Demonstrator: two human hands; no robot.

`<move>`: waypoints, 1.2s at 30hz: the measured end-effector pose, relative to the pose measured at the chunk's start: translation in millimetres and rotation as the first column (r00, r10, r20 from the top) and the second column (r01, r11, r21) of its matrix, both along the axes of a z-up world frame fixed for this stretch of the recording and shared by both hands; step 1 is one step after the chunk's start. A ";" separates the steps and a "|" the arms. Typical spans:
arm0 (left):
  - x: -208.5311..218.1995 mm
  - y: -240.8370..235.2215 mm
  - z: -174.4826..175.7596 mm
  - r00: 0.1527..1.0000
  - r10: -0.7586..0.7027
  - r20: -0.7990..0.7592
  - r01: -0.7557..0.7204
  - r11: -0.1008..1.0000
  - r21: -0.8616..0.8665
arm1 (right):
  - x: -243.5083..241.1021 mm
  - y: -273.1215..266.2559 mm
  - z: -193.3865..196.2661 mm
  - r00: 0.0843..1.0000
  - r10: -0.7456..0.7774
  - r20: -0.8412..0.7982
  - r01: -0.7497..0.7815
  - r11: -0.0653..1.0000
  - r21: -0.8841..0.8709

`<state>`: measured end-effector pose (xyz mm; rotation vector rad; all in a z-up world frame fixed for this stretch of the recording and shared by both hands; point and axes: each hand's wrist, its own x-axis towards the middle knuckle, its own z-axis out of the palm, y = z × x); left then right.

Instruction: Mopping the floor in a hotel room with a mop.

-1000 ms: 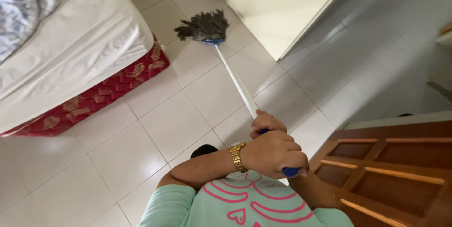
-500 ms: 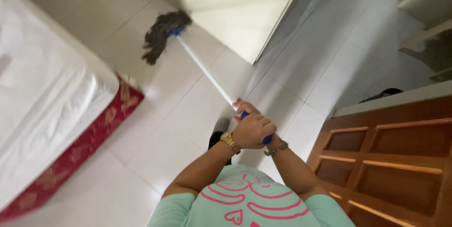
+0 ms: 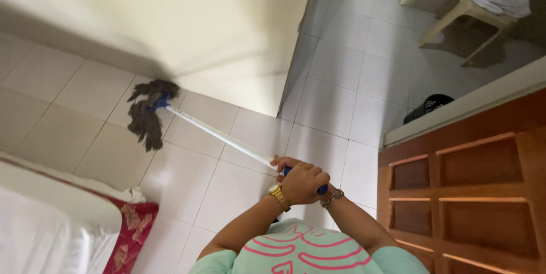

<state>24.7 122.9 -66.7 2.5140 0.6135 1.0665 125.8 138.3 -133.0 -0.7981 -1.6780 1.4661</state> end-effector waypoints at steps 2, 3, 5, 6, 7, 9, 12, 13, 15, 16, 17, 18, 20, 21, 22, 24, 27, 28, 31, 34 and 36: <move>8.4 4.0 -5.6 0.998 -0.058 -0.035 0.057 0.998 -0.027 | 4.7 1.1 -14.5 0.999 -0.045 -0.007 0.045 0.996 -0.076; 7.4 3.5 -5.0 0.996 -0.076 -0.034 0.075 0.997 -0.026 | 5.2 0.3 -12.0 0.998 -0.064 -0.006 0.063 0.995 -0.075; 12.6 0.1 -4.6 0.996 -0.076 -0.055 0.072 0.995 -0.066 | 13.8 -2.3 -7.3 0.996 -0.079 0.035 0.082 0.992 -0.095; 12.4 0.1 -0.6 0.996 -0.080 -0.049 0.077 0.995 -0.066 | 12.8 -4.9 4.5 0.996 -0.082 0.041 0.086 0.992 -0.095; 11.7 -1.3 3.2 0.997 -0.072 -0.018 0.071 0.996 -0.050 | 11.2 -8.9 15.9 0.996 -0.081 0.048 0.085 0.992 -0.094; 12.1 -11.3 10.5 0.998 -0.059 0.012 0.059 0.997 -0.043 | 10.9 -23.7 32.3 0.996 -0.073 0.054 0.079 0.992 -0.103; 21.1 -29.7 24.2 0.999 -0.047 -0.006 0.047 0.999 -0.015 | 20.4 -48.3 54.7 0.995 -0.068 -0.067 0.057 0.986 -0.158; 25.9 -40.2 27.5 0.997 -0.070 0.016 0.070 0.997 -0.019 | 24.8 -59.9 63.5 0.992 -0.065 -0.111 0.047 0.986 -0.160; 35.8 -66.3 33.6 0.995 -0.094 0.038 0.095 0.995 -0.024 | 36.6 -85.7 69.4 0.986 -0.065 -0.153 0.040 0.986 -0.162; 40.3 -82.2 36.2 0.993 -0.114 0.039 0.115 0.993 -0.029 | 43.4 -100.0 66.5 0.989 -0.055 -0.136 0.035 0.989 -0.147; 45.0 -99.1 38.5 0.990 -0.134 0.041 0.135 0.990 -0.034 | 50.4 -115.4 63.2 0.992 -0.046 -0.118 0.031 0.991 -0.132; 49.8 -118.0 39.3 0.990 -0.132 0.042 0.134 0.990 -0.035 | 55.9 -133.7 60.8 0.992 -0.045 -0.117 0.029 0.991 -0.133; 58.3 -157.4 39.6 0.988 -0.151 0.040 0.153 0.988 -0.026 | 65.8 -171.4 54.6 0.998 -0.037 -0.051 0.033 0.996 -0.077; 60.2 -176.9 38.1 0.988 -0.147 0.042 0.148 0.989 -0.027 | 68.3 -190.6 55.2 0.998 -0.032 -0.049 0.028 0.996 -0.079; 61.5 -198.4 36.6 0.988 -0.147 0.047 0.148 0.989 -0.011 | 70.2 -211.7 55.6 0.999 -0.044 -0.020 0.043 0.999 -0.025; 62.8 -241.1 35.8 0.989 -0.137 0.052 0.138 0.990 -0.001 | 73.0 -252.5 50.4 0.999 -0.047 0.007 0.047 0.999 0.023; 56.2 -301.6 46.1 0.989 -0.136 0.048 0.137 0.991 -0.003 | 69.3 -311.5 47.7 0.998 -0.065 0.011 0.064 0.995 0.071; 53.9 -318.9 52.1 0.990 -0.129 0.059 0.129 0.992 0.008 | 68.1 -329.5 54.1 0.998 -0.068 -0.004 0.068 0.998 0.004; 40.6 -365.9 71.9 0.992 -0.092 0.088 0.089 0.995 0.036 | 60.4 -372.2 80.2 0.999 -0.035 -0.026 0.033 0.997 -0.064; 24.0 -405.2 83.0 0.991 -0.059 0.122 0.051 0.997 0.065 | 52.3 -404.3 81.3 0.997 0.039 -0.062 -0.038 0.999 0.018; 9.4 -432.0 86.9 0.990 -0.051 0.133 0.041 0.996 0.077 | 40.5 -428.1 77.2 0.993 0.080 -0.088 -0.072 0.992 0.100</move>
